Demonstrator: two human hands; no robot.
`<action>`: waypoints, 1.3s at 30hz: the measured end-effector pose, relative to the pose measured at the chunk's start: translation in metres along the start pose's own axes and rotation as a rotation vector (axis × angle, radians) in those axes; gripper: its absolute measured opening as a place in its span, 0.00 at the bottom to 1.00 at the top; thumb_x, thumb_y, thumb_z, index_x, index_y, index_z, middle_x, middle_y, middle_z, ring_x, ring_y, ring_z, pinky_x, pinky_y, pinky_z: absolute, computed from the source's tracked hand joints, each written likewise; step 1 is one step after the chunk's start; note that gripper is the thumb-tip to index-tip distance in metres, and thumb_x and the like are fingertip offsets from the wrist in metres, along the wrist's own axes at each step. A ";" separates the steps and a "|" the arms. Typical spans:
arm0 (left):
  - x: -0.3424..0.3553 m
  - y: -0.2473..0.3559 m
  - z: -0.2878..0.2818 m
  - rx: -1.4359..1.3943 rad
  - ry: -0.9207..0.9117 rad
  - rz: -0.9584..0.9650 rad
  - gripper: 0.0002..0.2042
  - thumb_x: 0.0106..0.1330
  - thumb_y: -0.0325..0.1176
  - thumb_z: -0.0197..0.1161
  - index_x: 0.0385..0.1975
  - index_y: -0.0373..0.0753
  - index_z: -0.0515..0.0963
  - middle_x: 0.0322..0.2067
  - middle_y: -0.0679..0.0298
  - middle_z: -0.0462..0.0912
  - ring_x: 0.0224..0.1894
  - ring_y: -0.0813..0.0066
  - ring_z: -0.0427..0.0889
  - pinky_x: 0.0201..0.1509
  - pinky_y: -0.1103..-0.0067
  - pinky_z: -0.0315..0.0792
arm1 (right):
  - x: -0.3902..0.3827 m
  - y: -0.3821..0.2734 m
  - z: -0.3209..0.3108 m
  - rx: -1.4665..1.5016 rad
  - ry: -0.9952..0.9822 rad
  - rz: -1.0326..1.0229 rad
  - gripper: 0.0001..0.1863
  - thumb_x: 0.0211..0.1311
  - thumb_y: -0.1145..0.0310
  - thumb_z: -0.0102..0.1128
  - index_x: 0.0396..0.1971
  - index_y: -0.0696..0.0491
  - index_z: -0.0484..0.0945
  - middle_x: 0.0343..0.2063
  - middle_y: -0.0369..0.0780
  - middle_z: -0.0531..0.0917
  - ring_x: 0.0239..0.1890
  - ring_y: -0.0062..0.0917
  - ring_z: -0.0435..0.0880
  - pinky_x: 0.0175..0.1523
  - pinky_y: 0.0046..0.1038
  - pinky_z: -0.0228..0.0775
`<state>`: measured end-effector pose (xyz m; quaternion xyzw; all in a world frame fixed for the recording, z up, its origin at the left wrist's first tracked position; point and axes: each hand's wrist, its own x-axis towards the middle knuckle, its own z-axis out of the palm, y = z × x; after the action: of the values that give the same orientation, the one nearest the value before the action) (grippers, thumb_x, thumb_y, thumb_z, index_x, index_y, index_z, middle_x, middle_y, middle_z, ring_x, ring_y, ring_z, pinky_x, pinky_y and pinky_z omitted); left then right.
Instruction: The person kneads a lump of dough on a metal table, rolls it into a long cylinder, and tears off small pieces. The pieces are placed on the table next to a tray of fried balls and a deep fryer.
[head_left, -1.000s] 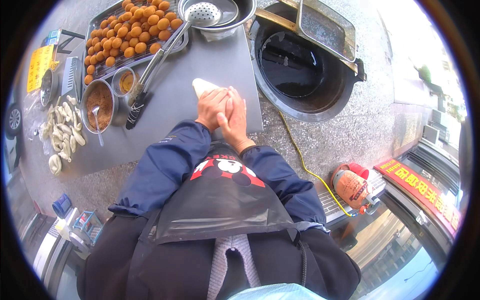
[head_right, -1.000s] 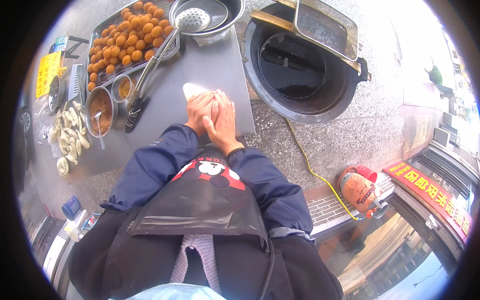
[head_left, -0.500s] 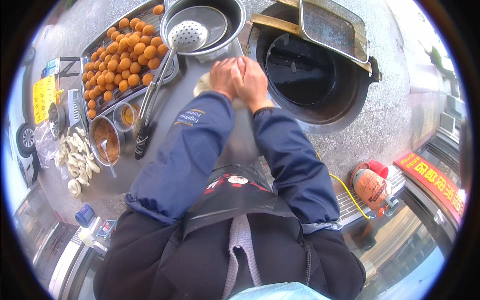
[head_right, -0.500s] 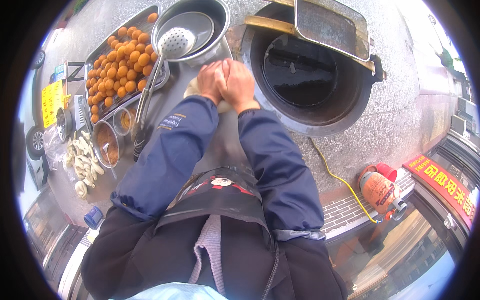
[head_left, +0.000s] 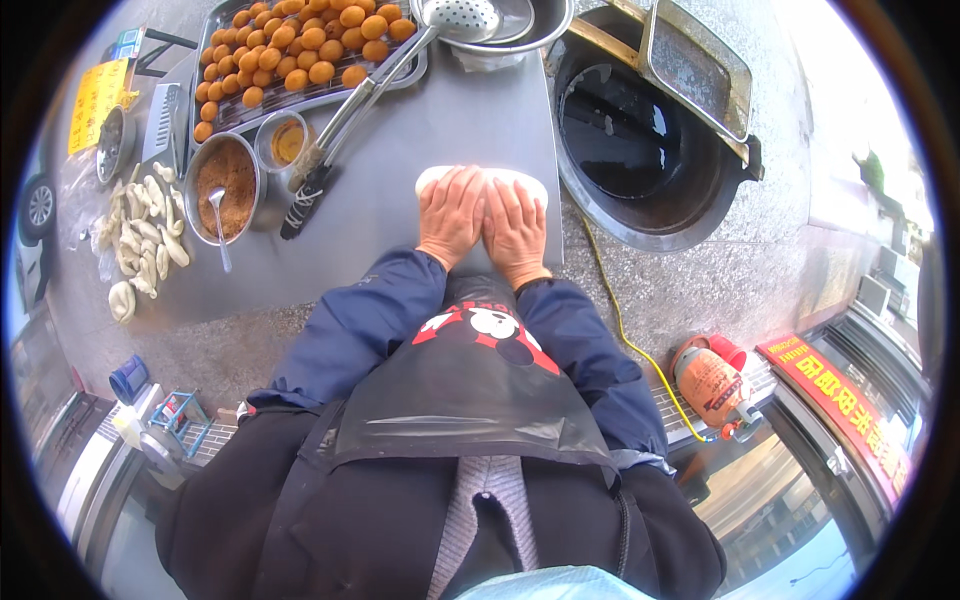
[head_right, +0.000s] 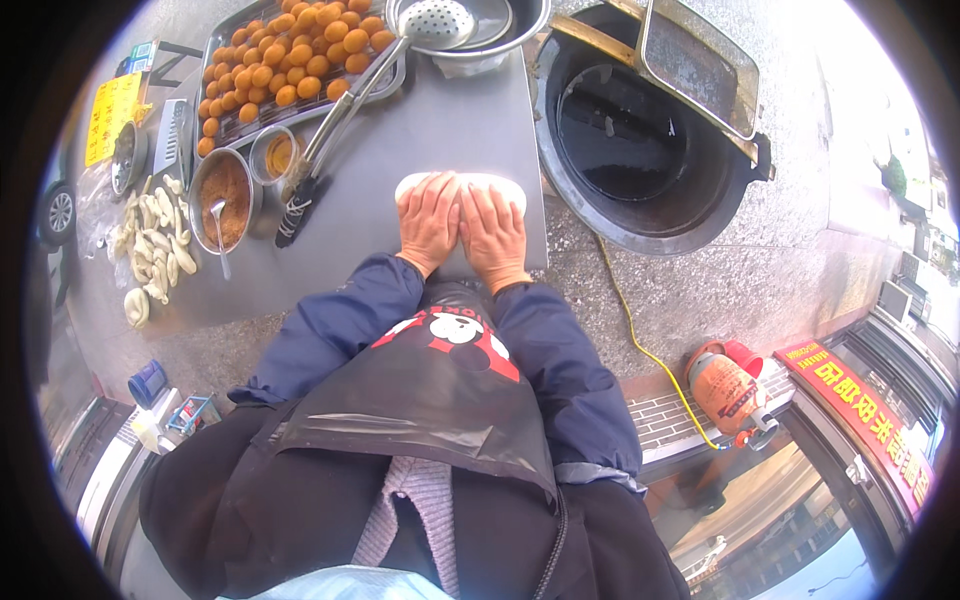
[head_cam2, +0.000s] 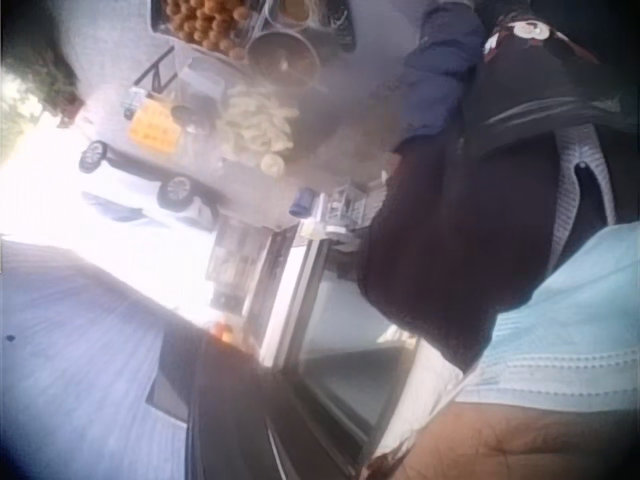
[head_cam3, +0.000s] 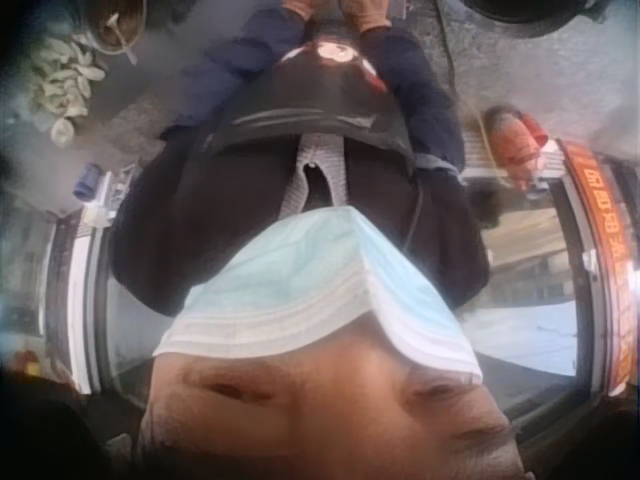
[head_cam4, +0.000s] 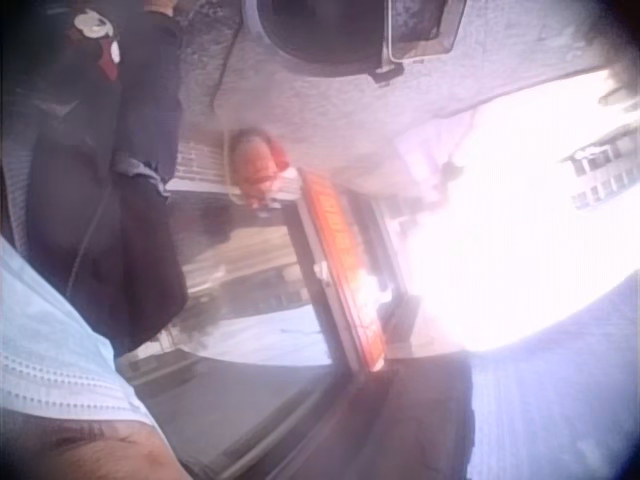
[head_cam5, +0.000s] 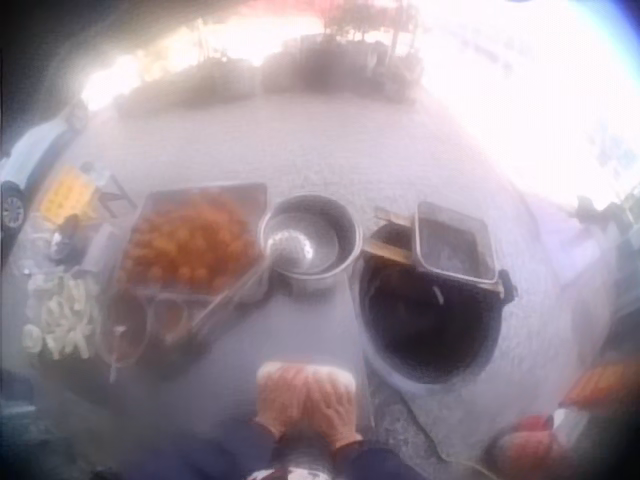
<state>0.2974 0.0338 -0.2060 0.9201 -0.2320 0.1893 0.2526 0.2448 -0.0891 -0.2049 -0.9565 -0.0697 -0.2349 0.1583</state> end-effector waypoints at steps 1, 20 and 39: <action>-0.004 -0.002 0.007 0.007 0.005 -0.014 0.14 0.65 0.37 0.57 0.47 0.42 0.82 0.45 0.66 0.83 0.51 0.67 0.80 0.59 0.69 0.65 | -0.002 0.004 0.004 0.008 -0.049 0.055 0.20 0.66 0.61 0.54 0.56 0.49 0.78 0.58 0.36 0.78 0.63 0.34 0.73 0.68 0.40 0.57; 0.134 -0.050 0.044 -0.117 -0.577 -0.429 0.16 0.69 0.41 0.51 0.33 0.37 0.84 0.31 0.49 0.85 0.40 0.51 0.84 0.48 0.59 0.74 | 0.150 0.071 0.056 0.177 -0.496 0.367 0.13 0.66 0.63 0.52 0.28 0.50 0.84 0.25 0.45 0.84 0.31 0.42 0.83 0.41 0.43 0.73; 0.045 -0.055 0.015 0.052 -0.135 -0.161 0.10 0.64 0.37 0.55 0.21 0.47 0.78 0.27 0.71 0.78 0.35 0.68 0.77 0.37 0.68 0.70 | 0.091 0.018 0.059 0.224 -0.175 0.019 0.07 0.64 0.65 0.54 0.28 0.46 0.79 0.27 0.33 0.82 0.33 0.31 0.79 0.42 0.36 0.65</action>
<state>0.3670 0.0526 -0.2175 0.9526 -0.1688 0.1117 0.2269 0.3541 -0.0812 -0.2164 -0.9502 -0.1002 -0.1400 0.2597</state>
